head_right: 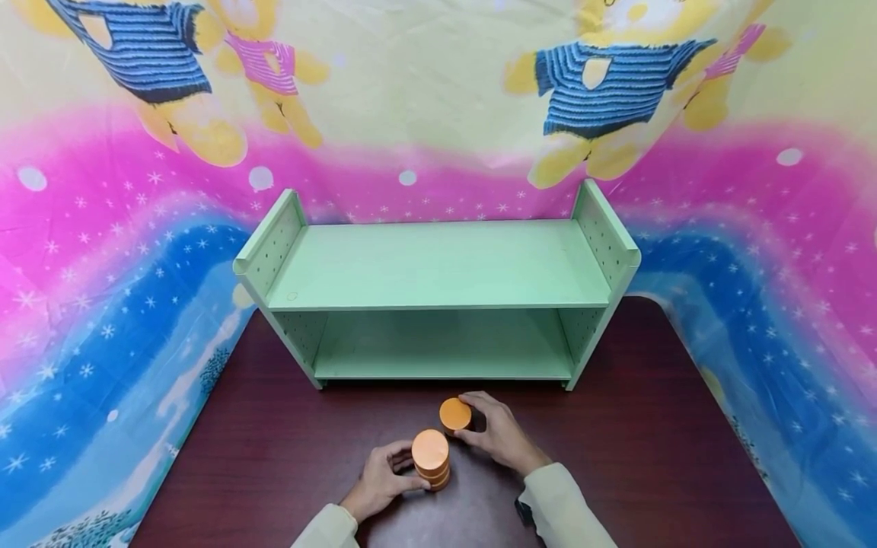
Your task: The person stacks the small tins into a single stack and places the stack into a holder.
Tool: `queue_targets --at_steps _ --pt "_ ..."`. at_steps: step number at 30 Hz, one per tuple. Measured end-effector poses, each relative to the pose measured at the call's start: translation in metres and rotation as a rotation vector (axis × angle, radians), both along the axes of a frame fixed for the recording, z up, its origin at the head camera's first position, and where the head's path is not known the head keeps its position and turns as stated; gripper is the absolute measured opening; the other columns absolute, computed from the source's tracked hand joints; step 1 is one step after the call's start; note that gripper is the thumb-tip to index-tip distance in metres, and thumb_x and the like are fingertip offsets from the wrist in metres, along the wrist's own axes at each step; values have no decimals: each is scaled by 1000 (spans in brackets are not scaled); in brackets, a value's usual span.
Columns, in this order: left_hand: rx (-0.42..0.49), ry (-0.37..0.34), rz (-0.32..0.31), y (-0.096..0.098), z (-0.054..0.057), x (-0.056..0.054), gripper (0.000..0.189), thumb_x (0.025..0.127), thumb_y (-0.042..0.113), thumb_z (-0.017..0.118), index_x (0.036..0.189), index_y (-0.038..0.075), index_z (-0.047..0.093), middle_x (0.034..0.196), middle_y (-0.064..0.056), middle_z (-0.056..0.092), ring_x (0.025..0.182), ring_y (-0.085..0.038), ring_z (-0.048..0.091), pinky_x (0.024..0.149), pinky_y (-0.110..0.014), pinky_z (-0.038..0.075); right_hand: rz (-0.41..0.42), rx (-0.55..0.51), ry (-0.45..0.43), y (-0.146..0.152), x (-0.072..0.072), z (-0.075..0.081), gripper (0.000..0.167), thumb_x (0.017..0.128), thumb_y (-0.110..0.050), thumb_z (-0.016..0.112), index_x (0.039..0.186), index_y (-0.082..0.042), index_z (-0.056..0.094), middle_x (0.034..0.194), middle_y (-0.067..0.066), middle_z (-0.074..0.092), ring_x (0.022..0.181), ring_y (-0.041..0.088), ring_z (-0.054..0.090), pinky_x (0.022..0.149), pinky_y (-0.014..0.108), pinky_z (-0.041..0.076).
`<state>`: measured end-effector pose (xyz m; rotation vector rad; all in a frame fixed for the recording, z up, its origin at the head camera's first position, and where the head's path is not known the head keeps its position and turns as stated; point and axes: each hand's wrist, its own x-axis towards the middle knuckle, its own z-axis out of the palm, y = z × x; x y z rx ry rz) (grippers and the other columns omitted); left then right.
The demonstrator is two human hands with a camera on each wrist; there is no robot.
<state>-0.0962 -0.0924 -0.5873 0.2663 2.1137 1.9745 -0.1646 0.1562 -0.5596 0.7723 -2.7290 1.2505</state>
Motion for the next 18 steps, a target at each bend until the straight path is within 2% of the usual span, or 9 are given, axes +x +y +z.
queue_targets --at_steps 4,18 --pt "4 -7 -1 0 0 0 61 72 6 89 127 -4 63 124 -17 66 113 -30 65 94 -37 56 4 3 10 -1 1 5 57 80 -19 87 129 -2 64 129 11 62 118 30 60 97 51 52" --pt "20 36 -2 0 1 0 60 72 3 89 125 -5 64 122 -18 67 111 -27 66 95 -36 55 30 -18 34 -3 2 18 56 82 -19 86 130 -2 63 127 6 63 117 27 61 95 50 53"
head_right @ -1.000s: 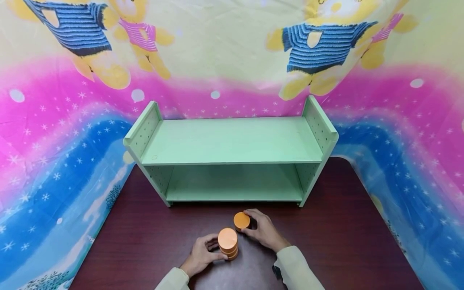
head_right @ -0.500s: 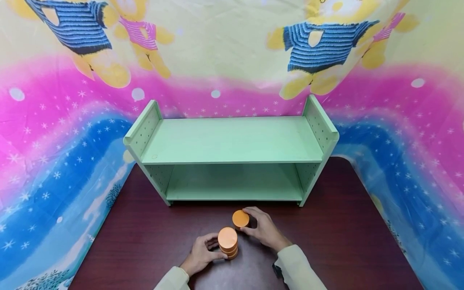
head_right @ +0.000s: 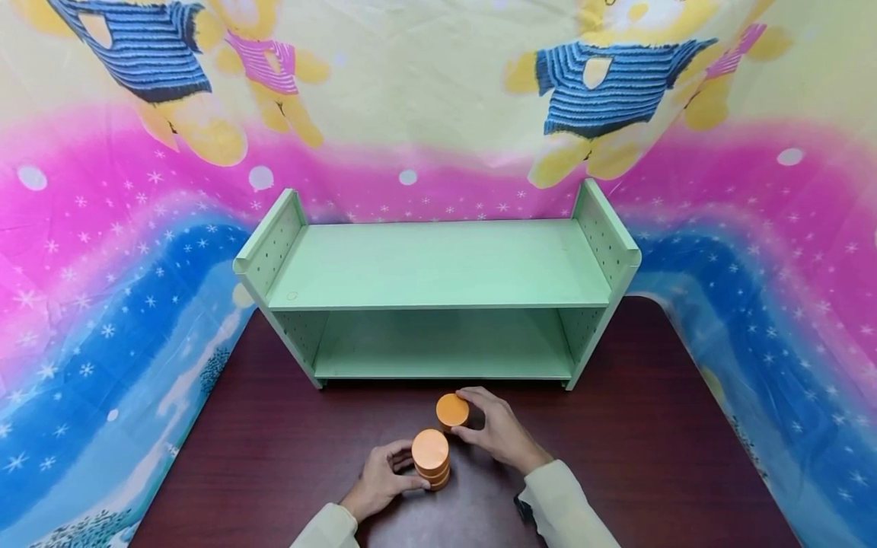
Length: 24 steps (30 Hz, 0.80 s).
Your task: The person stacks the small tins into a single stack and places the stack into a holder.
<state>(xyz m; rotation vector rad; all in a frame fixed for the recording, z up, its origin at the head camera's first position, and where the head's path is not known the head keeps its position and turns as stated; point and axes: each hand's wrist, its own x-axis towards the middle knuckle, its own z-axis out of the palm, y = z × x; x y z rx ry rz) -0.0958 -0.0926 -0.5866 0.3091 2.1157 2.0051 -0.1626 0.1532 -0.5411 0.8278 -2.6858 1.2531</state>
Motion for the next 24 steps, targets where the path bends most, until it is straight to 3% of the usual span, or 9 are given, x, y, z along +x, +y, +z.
queue_targets --at_steps 16,24 --pt "-17 -12 -4 1 -1 0 60 72 6 89 126 -3 64 124 -17 66 111 -24 66 95 -36 56 4 -15 58 3 3 10 55 80 -18 87 129 -6 65 126 5 64 114 26 62 93 48 55" --pt "-21 17 -9 1 -1 0 59 73 5 89 126 -4 64 123 -18 66 111 -20 66 95 -36 55 4 -35 93 4 5 15 55 79 -17 87 128 -6 65 125 5 65 114 26 62 92 49 55"
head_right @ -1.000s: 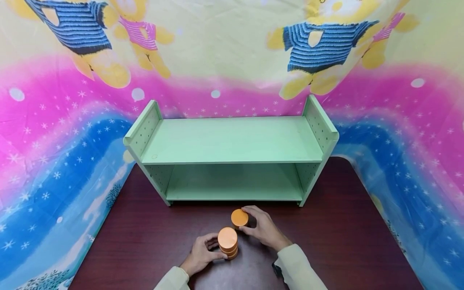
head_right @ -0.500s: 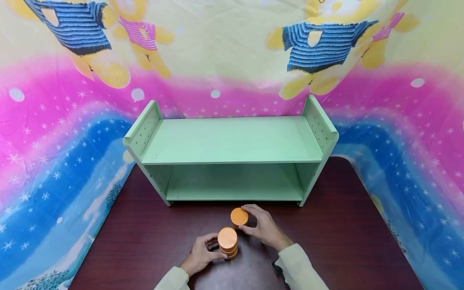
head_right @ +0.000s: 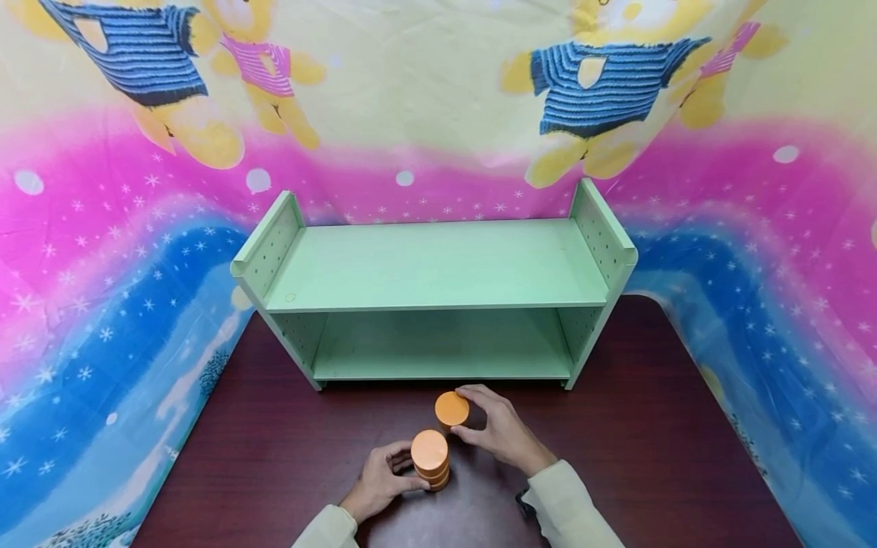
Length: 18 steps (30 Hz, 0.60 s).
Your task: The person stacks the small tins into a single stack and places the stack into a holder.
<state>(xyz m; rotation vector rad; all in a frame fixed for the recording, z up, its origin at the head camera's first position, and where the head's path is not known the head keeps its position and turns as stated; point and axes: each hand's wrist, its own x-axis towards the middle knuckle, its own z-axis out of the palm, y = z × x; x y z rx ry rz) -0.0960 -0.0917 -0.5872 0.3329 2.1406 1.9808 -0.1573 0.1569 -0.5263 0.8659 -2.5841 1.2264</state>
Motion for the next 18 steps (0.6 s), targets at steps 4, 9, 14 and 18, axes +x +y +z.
queue_targets --at_steps 4,9,14,18 --pt "0 -1 -1 0 -1 0 59 73 5 89 126 -4 64 123 -17 66 111 -21 66 95 -35 56 10 -10 7 0 1 2 55 80 -16 87 129 -5 65 126 5 64 114 27 62 92 49 55" --pt "-3 1 3 0 -3 -1 58 74 3 88 126 -4 63 123 -18 67 111 -25 66 95 -35 55 25 -20 7 0 3 5 57 79 -16 87 129 -1 64 126 6 64 115 26 62 92 48 55" --pt "3 -2 6 0 -2 -1 58 73 2 88 126 -4 64 122 -18 67 111 -27 66 95 -36 56 37 -30 35 0 4 8 59 77 -15 88 129 -1 64 126 6 64 114 25 62 92 46 56" --pt "-3 -13 8 0 -3 -1 58 73 1 88 126 -4 64 122 -18 67 111 -27 66 95 -37 55 39 -36 70 0 5 11 59 76 -15 89 128 -2 64 125 5 64 114 24 62 92 44 56"
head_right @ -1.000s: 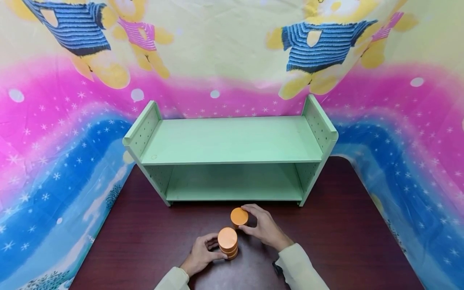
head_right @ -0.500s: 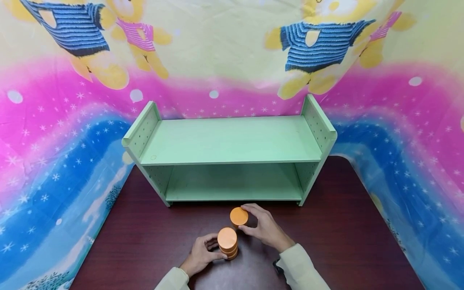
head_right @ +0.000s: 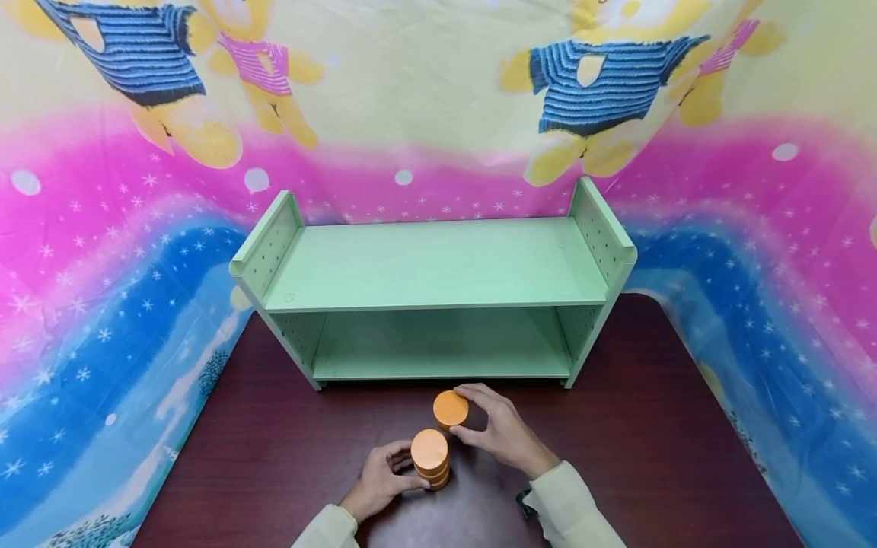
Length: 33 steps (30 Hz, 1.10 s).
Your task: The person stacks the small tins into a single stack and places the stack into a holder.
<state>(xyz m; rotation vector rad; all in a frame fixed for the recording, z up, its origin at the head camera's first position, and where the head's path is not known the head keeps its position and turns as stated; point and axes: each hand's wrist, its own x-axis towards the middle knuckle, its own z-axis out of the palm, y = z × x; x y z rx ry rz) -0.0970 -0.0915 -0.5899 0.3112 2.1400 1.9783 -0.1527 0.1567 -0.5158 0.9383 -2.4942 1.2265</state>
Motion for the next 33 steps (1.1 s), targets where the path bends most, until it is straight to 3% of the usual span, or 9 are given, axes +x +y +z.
queue_targets --at_steps 15,33 --pt "14 21 -3 0 2 1 57 73 2 88 124 -5 64 120 -18 68 109 -22 67 94 -35 56 17 -2 -4 0 3 10 60 77 -17 89 130 -4 64 127 2 64 115 21 62 92 44 56" --pt "11 -1 -6 0 1 0 58 73 5 89 125 -4 64 122 -17 67 111 -25 66 95 -40 55 41 -22 31 0 8 17 62 75 -15 90 129 -5 63 127 3 64 116 22 62 95 38 55"
